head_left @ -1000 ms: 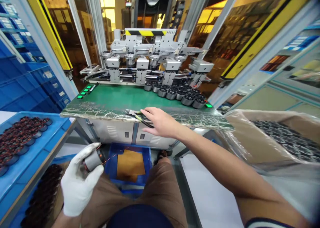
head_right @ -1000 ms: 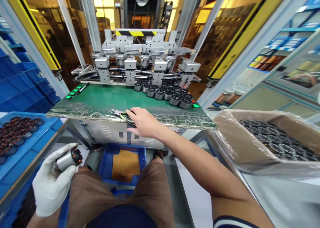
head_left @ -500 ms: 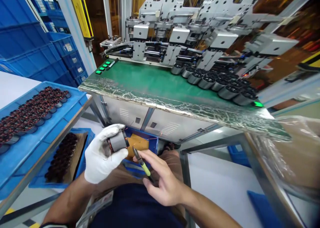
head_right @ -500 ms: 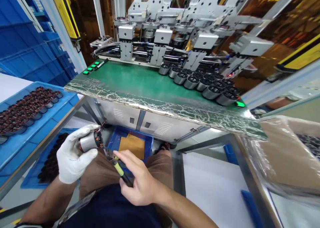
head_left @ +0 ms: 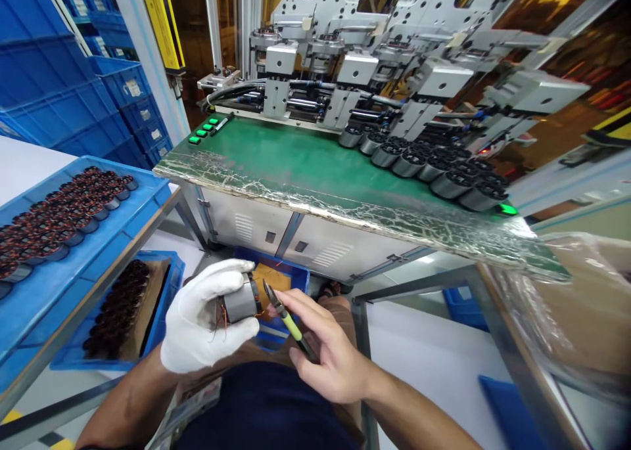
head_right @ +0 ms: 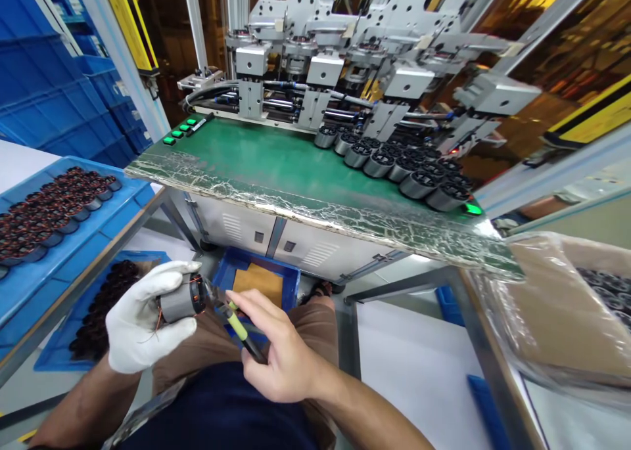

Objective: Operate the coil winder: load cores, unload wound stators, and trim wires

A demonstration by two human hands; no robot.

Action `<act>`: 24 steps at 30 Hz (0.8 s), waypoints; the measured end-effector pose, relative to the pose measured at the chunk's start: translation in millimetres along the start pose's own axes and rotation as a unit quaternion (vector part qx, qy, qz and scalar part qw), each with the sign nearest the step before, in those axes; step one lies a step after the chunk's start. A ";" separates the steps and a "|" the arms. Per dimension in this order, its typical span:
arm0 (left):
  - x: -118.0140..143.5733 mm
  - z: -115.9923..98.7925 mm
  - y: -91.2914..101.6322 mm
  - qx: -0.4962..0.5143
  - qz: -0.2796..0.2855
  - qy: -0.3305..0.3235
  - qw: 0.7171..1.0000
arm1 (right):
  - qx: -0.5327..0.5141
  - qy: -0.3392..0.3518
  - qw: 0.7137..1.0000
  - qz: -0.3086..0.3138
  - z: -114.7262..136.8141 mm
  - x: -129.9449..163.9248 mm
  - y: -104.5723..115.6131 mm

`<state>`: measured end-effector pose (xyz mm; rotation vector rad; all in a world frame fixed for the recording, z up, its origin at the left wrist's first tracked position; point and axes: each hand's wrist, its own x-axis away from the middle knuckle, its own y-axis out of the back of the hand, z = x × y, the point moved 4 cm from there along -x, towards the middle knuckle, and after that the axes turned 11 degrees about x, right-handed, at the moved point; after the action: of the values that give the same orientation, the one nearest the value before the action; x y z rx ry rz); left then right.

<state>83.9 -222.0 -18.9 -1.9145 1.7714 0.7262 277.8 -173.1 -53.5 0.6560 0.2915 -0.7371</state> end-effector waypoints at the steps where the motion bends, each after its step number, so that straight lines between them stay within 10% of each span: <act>1: 1.2 0.4 0.8 -0.004 0.004 0.000 1.000 | 0.000 0.001 1.000 0.005 1.2 -0.7 0.6; 9: 7.0 4.9 3.6 -0.063 0.044 0.007 0.997 | 0.017 -0.044 0.999 0.000 -10.1 4.6 -7.5; 13: 16.9 -4.5 36.9 -0.172 0.000 0.033 0.985 | 0.119 -0.100 0.986 0.066 -25.0 15.0 -3.6; 16: 21.3 -18.6 107.7 -0.369 -0.083 0.107 0.920 | 0.263 -0.007 0.961 0.086 -28.4 11.9 22.1; 19: 31.4 -34.0 211.4 -0.544 -0.185 0.228 0.786 | 0.342 0.053 0.936 0.059 -37.4 -16.7 65.3; 22: 51.2 -30.5 302.2 -0.590 -0.174 0.402 0.678 | 0.398 0.030 0.917 -0.007 -59.1 -72.5 109.3; 24: 63.8 -22.9 337.3 -0.569 -0.163 0.459 0.663 | 0.437 0.026 0.898 -0.049 -81.0 -115.7 128.1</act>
<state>-246.8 -316.2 -29.3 -3.8944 1.2599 0.8972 283.4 11.0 -4.3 1.5252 0.0197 -0.9452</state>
